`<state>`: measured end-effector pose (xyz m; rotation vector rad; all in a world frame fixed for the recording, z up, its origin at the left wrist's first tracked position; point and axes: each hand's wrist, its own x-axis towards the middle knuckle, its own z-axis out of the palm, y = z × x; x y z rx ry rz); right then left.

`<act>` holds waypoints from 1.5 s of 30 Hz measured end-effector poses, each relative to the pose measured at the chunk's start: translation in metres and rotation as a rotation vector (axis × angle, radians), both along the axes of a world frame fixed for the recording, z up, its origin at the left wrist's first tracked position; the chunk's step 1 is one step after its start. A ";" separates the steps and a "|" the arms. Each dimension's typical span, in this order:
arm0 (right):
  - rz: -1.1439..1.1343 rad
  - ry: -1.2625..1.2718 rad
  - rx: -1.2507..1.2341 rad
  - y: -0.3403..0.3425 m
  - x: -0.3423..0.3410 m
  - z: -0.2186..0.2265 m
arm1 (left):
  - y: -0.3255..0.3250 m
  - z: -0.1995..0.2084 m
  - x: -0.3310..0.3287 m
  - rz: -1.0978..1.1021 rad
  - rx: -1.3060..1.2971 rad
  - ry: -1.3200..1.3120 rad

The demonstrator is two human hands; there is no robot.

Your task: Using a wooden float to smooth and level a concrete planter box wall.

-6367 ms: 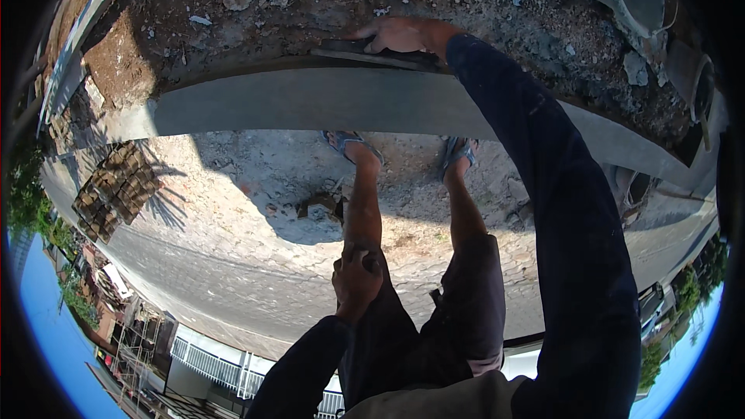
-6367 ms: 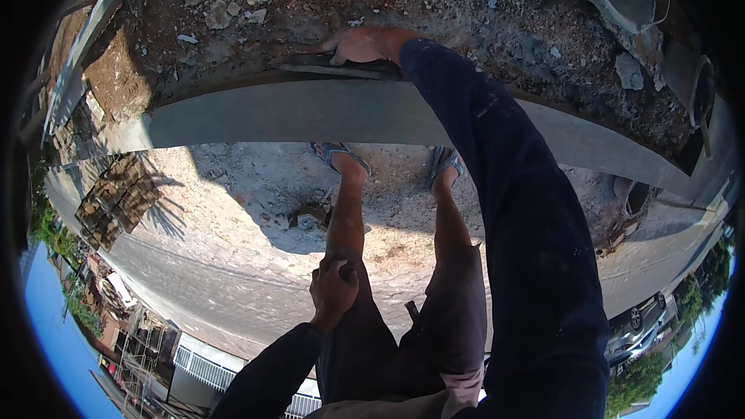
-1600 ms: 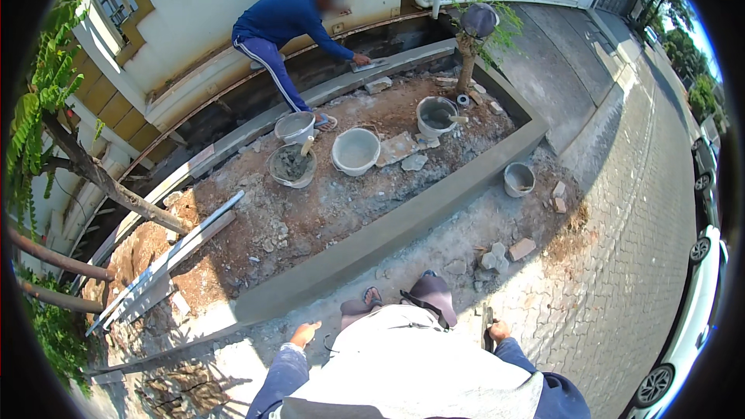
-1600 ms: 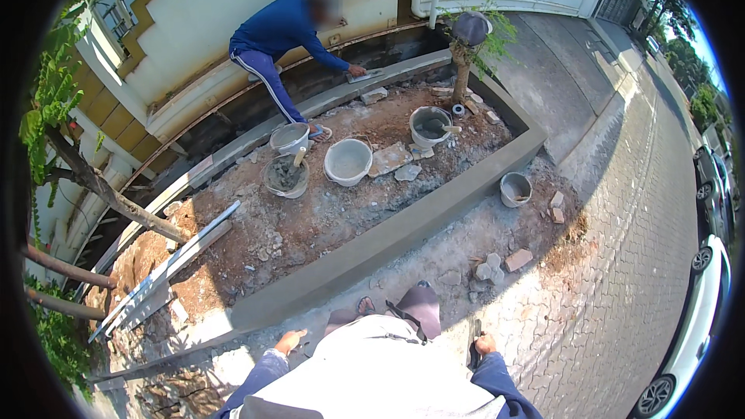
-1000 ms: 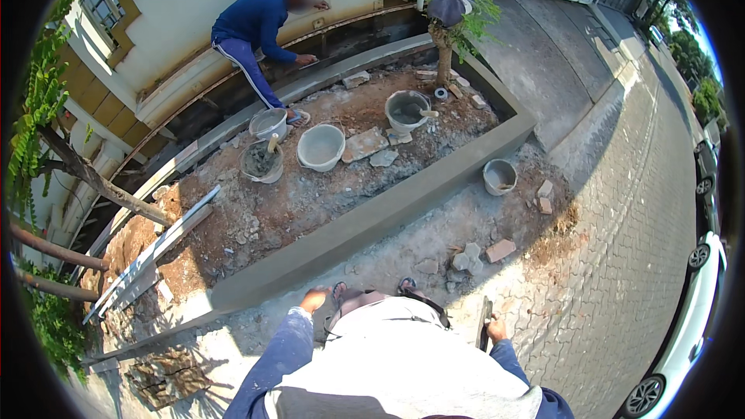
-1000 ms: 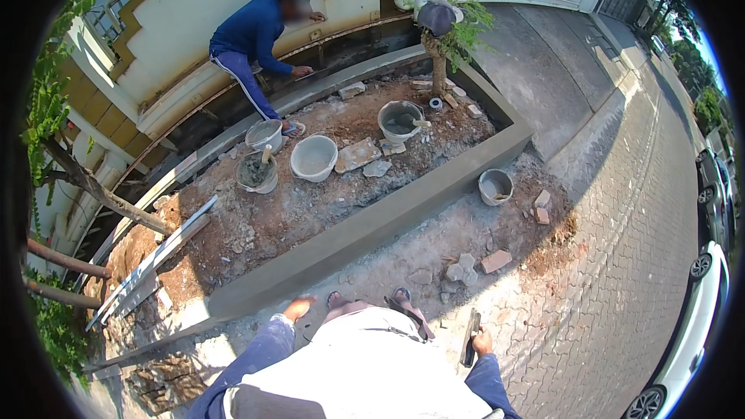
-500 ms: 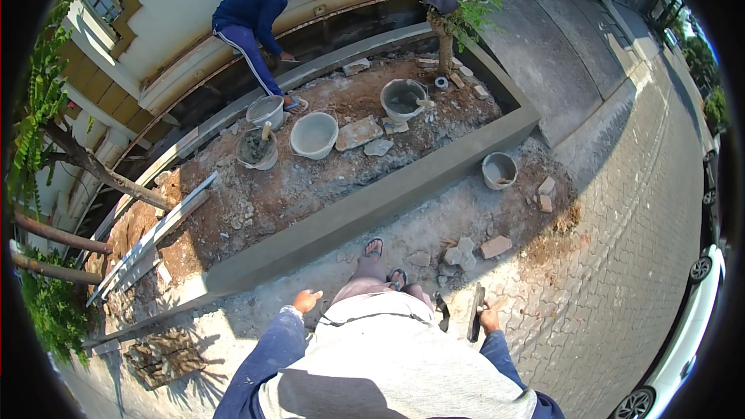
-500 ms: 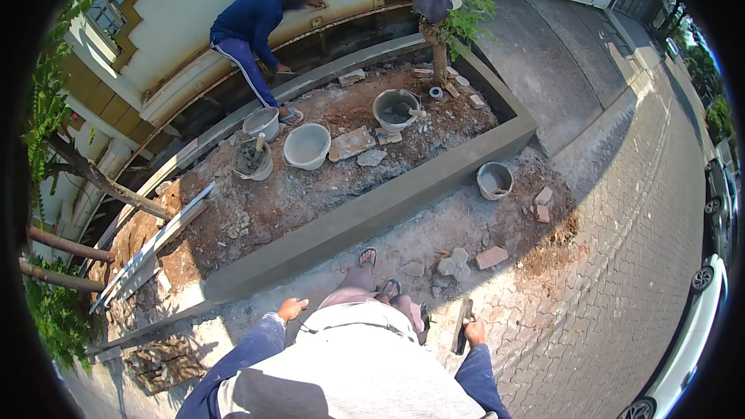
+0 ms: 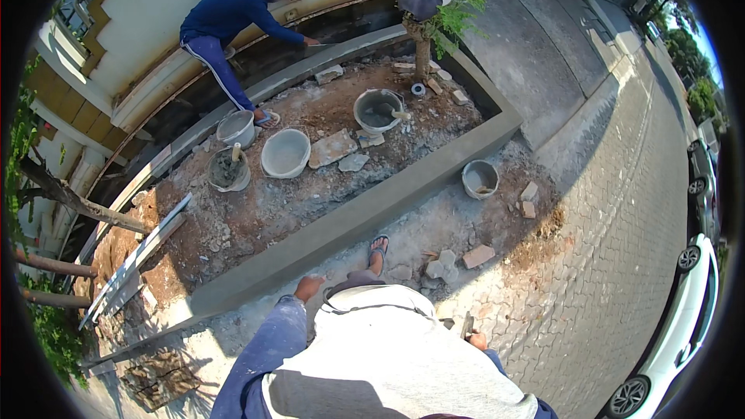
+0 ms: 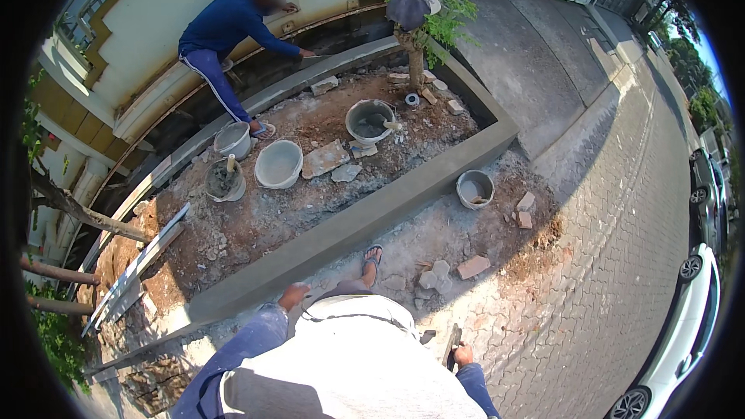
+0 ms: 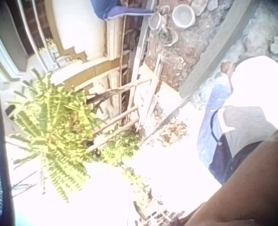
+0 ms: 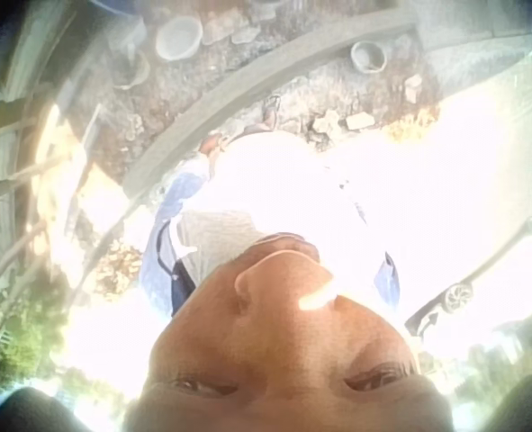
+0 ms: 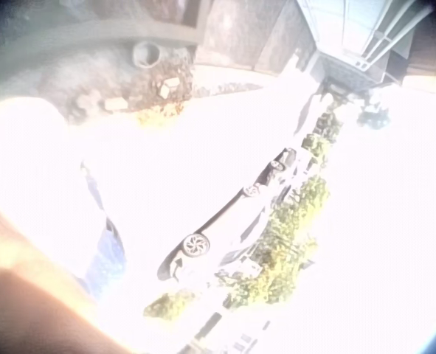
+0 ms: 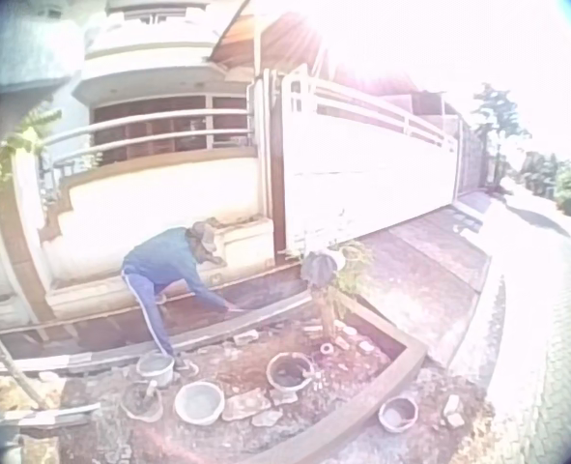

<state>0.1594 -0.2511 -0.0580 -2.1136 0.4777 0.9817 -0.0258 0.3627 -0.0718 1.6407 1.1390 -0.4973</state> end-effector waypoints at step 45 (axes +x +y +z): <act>0.121 -0.476 -0.140 -0.010 0.549 0.099 | -0.092 0.031 0.497 -0.316 -0.356 0.053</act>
